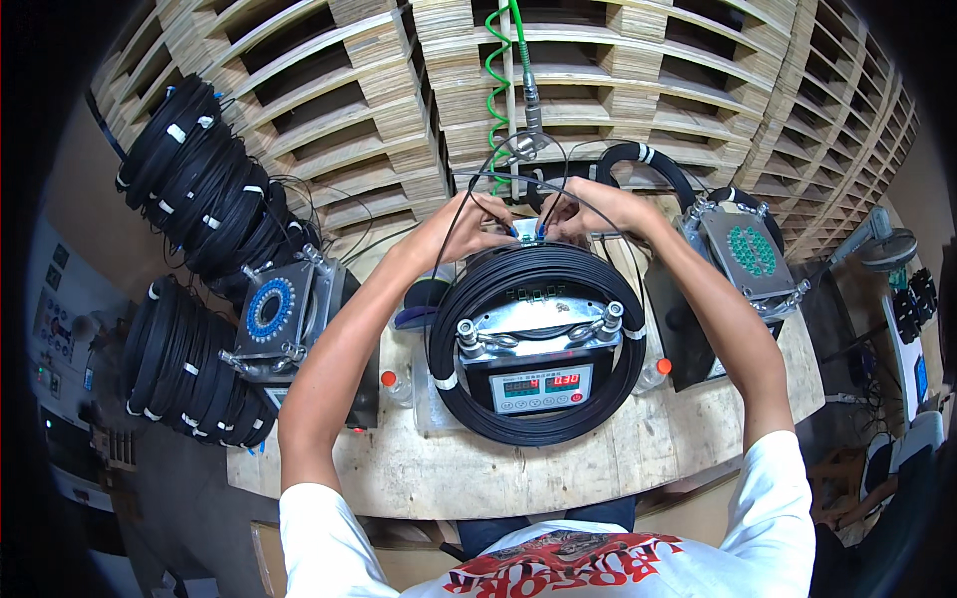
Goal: Operating an industrial machine to press or secure components onto a thick black cable coil.
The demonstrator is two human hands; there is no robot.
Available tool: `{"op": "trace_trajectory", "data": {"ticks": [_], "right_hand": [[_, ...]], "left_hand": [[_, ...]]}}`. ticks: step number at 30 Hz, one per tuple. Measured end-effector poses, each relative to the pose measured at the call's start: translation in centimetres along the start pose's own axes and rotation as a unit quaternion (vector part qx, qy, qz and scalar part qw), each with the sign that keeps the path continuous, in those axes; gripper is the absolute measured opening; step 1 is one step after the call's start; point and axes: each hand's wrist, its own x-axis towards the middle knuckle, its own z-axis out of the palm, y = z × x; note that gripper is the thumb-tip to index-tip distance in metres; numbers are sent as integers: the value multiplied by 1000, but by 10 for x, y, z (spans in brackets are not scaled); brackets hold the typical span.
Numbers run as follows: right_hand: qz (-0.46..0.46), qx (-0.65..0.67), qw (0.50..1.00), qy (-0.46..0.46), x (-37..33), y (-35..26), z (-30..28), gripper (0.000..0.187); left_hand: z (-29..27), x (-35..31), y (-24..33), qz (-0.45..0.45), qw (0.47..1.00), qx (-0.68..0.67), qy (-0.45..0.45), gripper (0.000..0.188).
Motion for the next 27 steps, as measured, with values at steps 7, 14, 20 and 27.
{"op": "trace_trajectory", "data": {"ticks": [7, 14, 20, 27], "right_hand": [[13, -211, 966, 151, 31, 37, -34, 46], [307, -133, 941, -49, 64, 42, -29, 66], [334, 90, 937, 48, 47, 76, -41, 40], [319, 127, 931, 126, 35, 73, -26, 38]], "left_hand": [[14, 3, -18, -24, 1000, 8, 13, 51], [11, 8, -33, -8, 996, 52, -66, 64], [8, 11, -36, -18, 994, 57, -96, 65], [8, 7, -34, -22, 996, 56, -64, 61]]}}
